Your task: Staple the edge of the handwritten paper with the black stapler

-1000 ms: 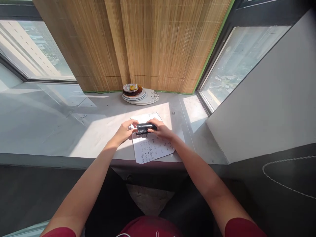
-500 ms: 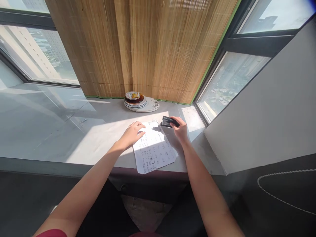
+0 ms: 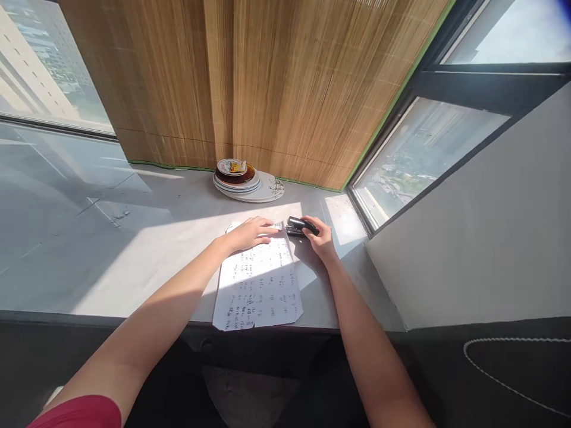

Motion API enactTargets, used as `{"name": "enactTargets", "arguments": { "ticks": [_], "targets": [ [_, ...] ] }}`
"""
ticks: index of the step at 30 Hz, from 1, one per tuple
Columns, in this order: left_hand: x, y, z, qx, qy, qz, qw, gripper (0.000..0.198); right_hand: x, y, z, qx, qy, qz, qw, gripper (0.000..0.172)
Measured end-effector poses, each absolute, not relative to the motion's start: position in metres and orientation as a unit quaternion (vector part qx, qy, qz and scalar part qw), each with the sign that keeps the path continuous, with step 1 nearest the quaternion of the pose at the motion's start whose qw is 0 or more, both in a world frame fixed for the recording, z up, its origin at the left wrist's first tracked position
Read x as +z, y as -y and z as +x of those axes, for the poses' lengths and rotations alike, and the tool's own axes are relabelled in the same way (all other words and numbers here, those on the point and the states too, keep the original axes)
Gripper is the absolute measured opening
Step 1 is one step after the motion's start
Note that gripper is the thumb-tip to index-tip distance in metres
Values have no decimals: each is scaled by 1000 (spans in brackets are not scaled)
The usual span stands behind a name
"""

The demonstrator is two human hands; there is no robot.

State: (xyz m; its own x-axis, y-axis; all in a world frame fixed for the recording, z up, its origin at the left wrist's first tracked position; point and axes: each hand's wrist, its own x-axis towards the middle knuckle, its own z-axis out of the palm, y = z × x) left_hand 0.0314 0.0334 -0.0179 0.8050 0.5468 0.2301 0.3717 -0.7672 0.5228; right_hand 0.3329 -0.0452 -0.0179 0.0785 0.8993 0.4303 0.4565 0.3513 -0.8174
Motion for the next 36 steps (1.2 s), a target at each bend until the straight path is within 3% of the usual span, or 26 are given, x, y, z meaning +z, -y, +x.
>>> {"name": "enactTargets", "arguments": {
  "ticks": [6,18,23,30,36],
  "targets": [
    [-16,-31,36,184,-227,924,248,36,-17,48,330,207,665,-528,485,28],
    [-6,-18,44,157,-205,931,258,54,-22,45,340,210,643,-546,495,30],
    [-2,-10,50,134,-210,932,264,57,-17,51,332,197,681,-540,453,30],
    [-7,-14,52,127,-225,933,251,34,-17,50,317,120,749,-494,424,37],
    [-16,-19,52,123,-228,930,262,30,-21,49,316,95,751,-521,395,41]
  ]
}}
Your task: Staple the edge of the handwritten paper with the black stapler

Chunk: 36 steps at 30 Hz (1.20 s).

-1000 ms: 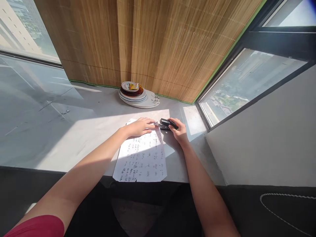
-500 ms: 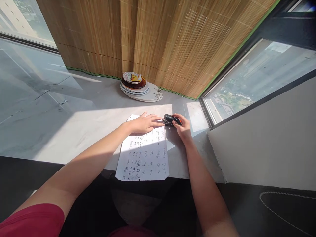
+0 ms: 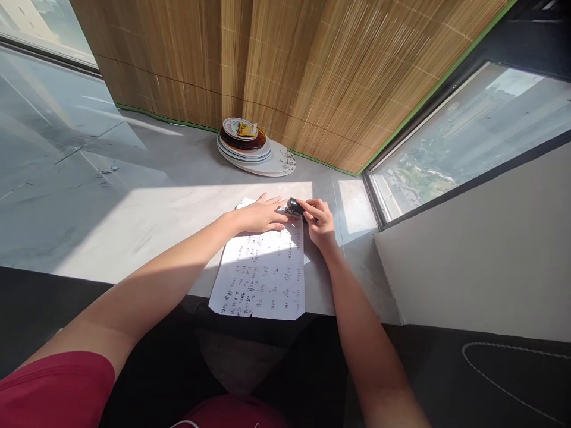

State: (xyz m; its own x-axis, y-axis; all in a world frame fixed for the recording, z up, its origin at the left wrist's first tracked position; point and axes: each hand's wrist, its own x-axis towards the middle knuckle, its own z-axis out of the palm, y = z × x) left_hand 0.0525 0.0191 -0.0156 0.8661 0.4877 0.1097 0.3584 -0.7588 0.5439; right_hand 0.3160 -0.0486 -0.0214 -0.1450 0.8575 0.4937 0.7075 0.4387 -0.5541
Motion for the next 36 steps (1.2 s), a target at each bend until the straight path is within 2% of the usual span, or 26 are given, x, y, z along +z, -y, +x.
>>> {"name": "enactTargets", "arguments": {
  "ticks": [9,16,30,36],
  "targets": [
    [-20,-16,56,147,-232,927,257,32,-19,53,317,85,749,-537,380,49],
    [-12,-13,58,96,-235,939,233,38,-21,54,313,0,769,-540,342,56],
    [-14,-14,57,89,-233,938,242,41,-21,53,308,-59,767,-571,287,54],
    [-17,-16,57,96,-228,938,243,40,-21,55,303,-79,763,-594,244,67]
  ]
}}
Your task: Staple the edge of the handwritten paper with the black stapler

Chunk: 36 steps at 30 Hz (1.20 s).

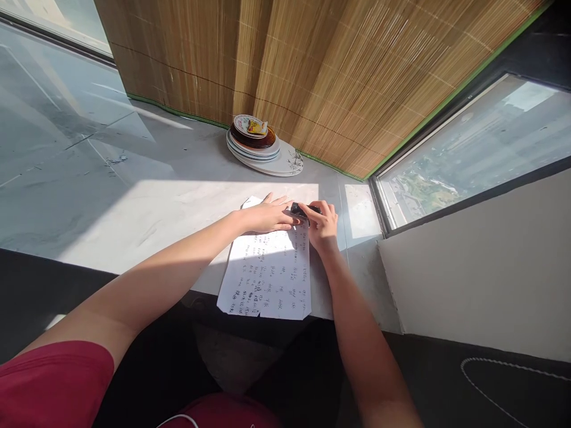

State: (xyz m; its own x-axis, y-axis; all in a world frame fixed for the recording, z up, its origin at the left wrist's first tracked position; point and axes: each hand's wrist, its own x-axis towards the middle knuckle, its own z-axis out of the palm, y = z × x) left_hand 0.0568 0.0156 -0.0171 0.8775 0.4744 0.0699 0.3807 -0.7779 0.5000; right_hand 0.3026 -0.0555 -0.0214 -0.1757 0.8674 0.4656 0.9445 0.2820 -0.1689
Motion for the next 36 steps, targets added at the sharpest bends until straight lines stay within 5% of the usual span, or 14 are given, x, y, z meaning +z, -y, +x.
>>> {"name": "enactTargets", "arguments": {
  "ticks": [10,18,25,30,36],
  "targets": [
    [-3,-8,54,62,-252,937,236,38,-19,60,283,-116,765,-613,161,73],
    [-12,-12,49,123,-257,930,231,37,-22,66,296,-108,695,-650,288,64],
    [-9,-31,47,398,-307,840,206,31,7,92,280,-109,584,-664,455,62],
    [2,-39,26,497,-411,749,154,34,-10,134,197,37,621,-640,451,55],
    [-2,-34,14,483,-421,754,143,33,-27,159,197,-4,614,-652,444,49]
  ]
}}
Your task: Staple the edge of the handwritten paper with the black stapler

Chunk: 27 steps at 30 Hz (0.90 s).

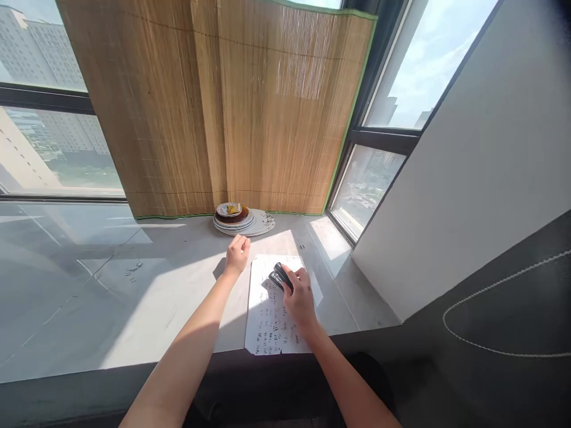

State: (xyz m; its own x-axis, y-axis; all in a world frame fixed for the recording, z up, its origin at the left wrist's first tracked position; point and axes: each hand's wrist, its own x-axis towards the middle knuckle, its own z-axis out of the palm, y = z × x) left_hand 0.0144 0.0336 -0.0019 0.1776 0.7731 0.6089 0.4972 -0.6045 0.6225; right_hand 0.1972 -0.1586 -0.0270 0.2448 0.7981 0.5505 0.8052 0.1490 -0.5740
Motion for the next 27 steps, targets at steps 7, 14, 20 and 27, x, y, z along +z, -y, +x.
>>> {"name": "enactTargets", "arguments": {
  "ticks": [7,14,20,27],
  "targets": [
    [1,-27,11,431,-468,758,140,33,-20,171,235,42,591,-621,513,56],
    [7,6,-11,372,-529,753,120,30,-9,107,274,74,477,-693,536,45],
    [2,49,-107,222,-621,751,35,47,-26,74,297,26,599,-686,413,33],
    [-7,72,-135,120,-716,685,-60,55,-25,48,274,25,608,-776,165,62]
  ]
}}
